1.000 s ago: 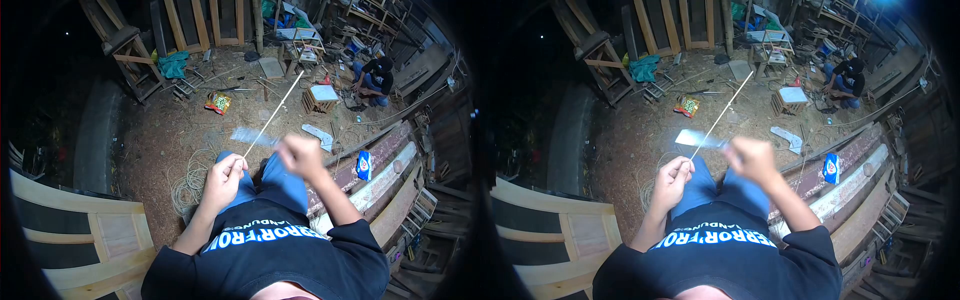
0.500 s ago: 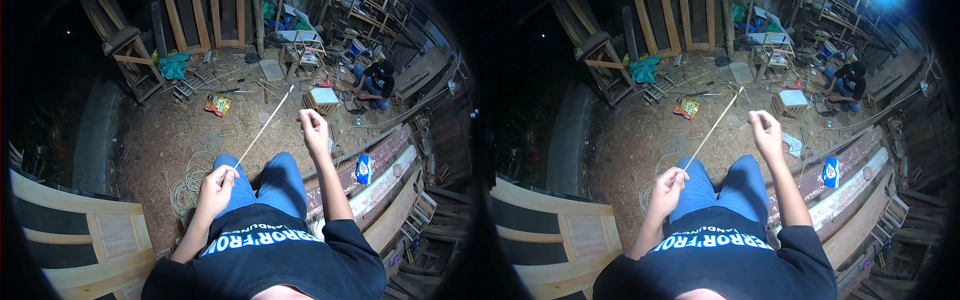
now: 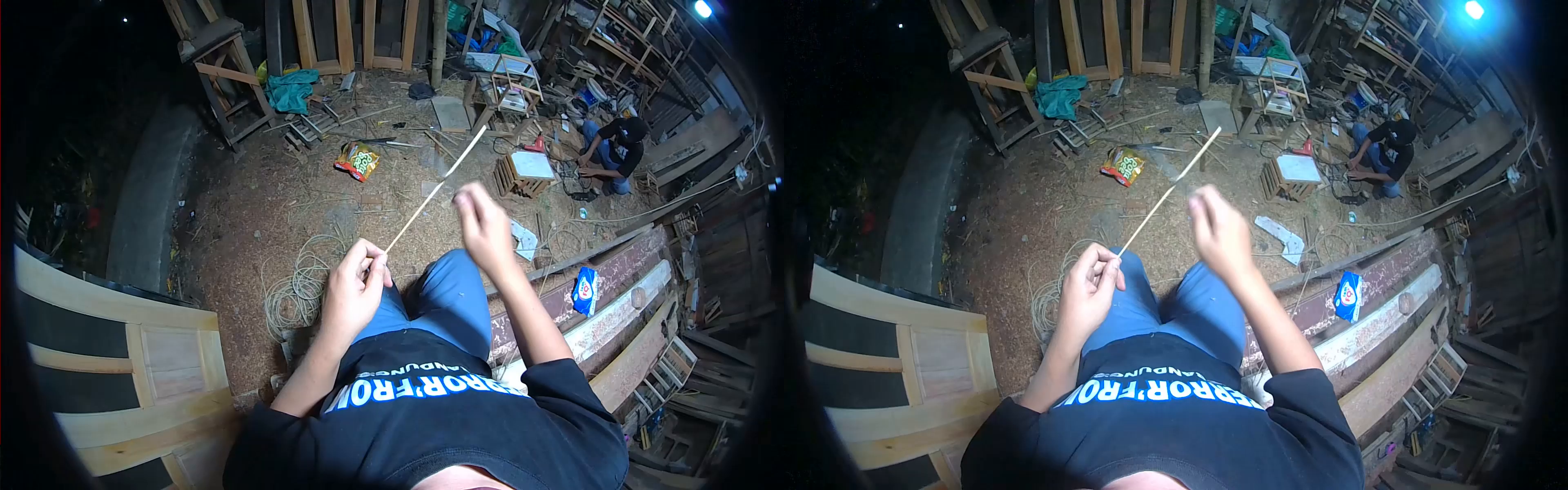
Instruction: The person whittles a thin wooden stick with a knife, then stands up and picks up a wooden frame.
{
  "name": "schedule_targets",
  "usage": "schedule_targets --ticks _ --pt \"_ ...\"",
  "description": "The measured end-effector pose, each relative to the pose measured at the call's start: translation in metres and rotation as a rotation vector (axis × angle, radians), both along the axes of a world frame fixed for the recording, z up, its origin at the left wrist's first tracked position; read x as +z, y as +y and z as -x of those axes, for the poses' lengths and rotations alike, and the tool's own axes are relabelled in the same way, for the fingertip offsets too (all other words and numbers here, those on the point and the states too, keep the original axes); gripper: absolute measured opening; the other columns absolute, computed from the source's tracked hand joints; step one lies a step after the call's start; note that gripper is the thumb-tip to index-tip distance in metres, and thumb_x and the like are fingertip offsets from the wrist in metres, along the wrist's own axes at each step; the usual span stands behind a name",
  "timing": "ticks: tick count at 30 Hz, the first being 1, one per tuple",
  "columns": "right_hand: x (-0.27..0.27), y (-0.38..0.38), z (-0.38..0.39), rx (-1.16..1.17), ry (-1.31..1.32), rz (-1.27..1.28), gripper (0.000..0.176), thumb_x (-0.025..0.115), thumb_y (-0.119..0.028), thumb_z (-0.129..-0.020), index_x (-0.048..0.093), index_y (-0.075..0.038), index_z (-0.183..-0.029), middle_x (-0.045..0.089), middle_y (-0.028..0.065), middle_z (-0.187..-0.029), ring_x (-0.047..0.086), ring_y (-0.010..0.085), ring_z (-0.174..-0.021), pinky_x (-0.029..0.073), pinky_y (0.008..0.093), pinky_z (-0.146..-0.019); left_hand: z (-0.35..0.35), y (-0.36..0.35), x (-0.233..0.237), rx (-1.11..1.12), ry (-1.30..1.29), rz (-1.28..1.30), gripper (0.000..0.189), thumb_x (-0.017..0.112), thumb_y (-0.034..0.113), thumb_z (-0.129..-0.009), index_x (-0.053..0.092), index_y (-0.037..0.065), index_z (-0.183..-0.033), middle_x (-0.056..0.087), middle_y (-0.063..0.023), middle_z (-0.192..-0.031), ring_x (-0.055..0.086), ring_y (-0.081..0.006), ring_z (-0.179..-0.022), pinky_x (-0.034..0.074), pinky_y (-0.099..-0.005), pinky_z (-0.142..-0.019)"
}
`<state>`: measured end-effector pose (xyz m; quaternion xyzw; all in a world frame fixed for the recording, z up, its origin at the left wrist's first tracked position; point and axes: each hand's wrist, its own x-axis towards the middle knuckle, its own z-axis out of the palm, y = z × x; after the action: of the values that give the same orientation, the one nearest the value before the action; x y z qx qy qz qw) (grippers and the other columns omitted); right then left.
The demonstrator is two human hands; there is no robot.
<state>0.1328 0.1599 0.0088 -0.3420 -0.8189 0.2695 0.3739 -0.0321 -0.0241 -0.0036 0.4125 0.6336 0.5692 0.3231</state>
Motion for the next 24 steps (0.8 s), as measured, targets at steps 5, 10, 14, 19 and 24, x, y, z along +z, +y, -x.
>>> schedule_targets --ticks 5,10,14,19,24 --pt "-0.003 -0.049 -0.004 0.135 -0.130 -0.203 0.015 0.071 -0.022 -0.097 0.066 -0.008 -0.096 0.066 0.0142 -0.081 0.069 0.0349 -0.070 0.055 0.0434 -0.061 -0.001 0.007 0.003 0.075 0.034 -0.065 0.004 0.058 0.003 -0.107 0.058 0.000 -0.104 0.068 -0.0067 -0.076 0.067 -0.0097 -0.070 0.051 -0.0258 -0.063" --pt "0.013 -0.045 -0.005 0.148 -0.151 -0.267 0.022 0.076 -0.027 -0.093 0.065 -0.009 -0.085 0.065 0.0106 -0.074 0.069 0.0328 -0.066 0.055 0.0426 -0.057 -0.007 0.009 0.005 0.125 0.082 -0.137 0.006 0.059 0.003 -0.107 0.058 0.000 -0.102 0.070 -0.0085 -0.076 0.070 -0.0118 -0.069 0.052 -0.0273 -0.060" --pt "0.011 -0.034 0.001 0.154 -0.093 -0.280 0.020 0.076 -0.025 -0.092 0.067 -0.009 -0.085 0.067 0.0102 -0.075 0.069 0.0310 -0.065 0.055 0.0410 -0.056 -0.005 0.003 0.010 0.177 0.126 -0.144 0.006 0.059 0.002 -0.106 0.058 -0.001 -0.101 0.070 -0.0088 -0.076 0.070 -0.0119 -0.068 0.052 -0.0263 -0.060" --pt "0.018 -0.053 0.002 0.270 -0.120 -0.404 0.010 0.077 -0.015 -0.089 0.071 -0.007 -0.090 0.067 0.0107 -0.075 0.067 0.0296 -0.060 0.052 0.0387 -0.055 -0.007 -0.003 0.016 0.207 0.177 -0.206 0.006 0.060 0.000 -0.105 0.058 -0.002 -0.101 0.069 -0.0088 -0.075 0.069 -0.0110 -0.068 0.053 -0.0258 -0.060" --pt "0.020 -0.017 0.000 0.084 -0.061 -0.357 0.020 0.077 -0.022 -0.090 0.066 -0.008 -0.081 0.065 0.0114 -0.072 0.068 0.0317 -0.062 0.053 0.0406 -0.055 -0.009 -0.014 0.014 0.197 0.155 -0.143 0.004 0.060 -0.003 -0.105 0.058 -0.001 -0.101 0.066 -0.0053 -0.078 0.065 -0.0072 -0.071 0.048 -0.0219 -0.061"
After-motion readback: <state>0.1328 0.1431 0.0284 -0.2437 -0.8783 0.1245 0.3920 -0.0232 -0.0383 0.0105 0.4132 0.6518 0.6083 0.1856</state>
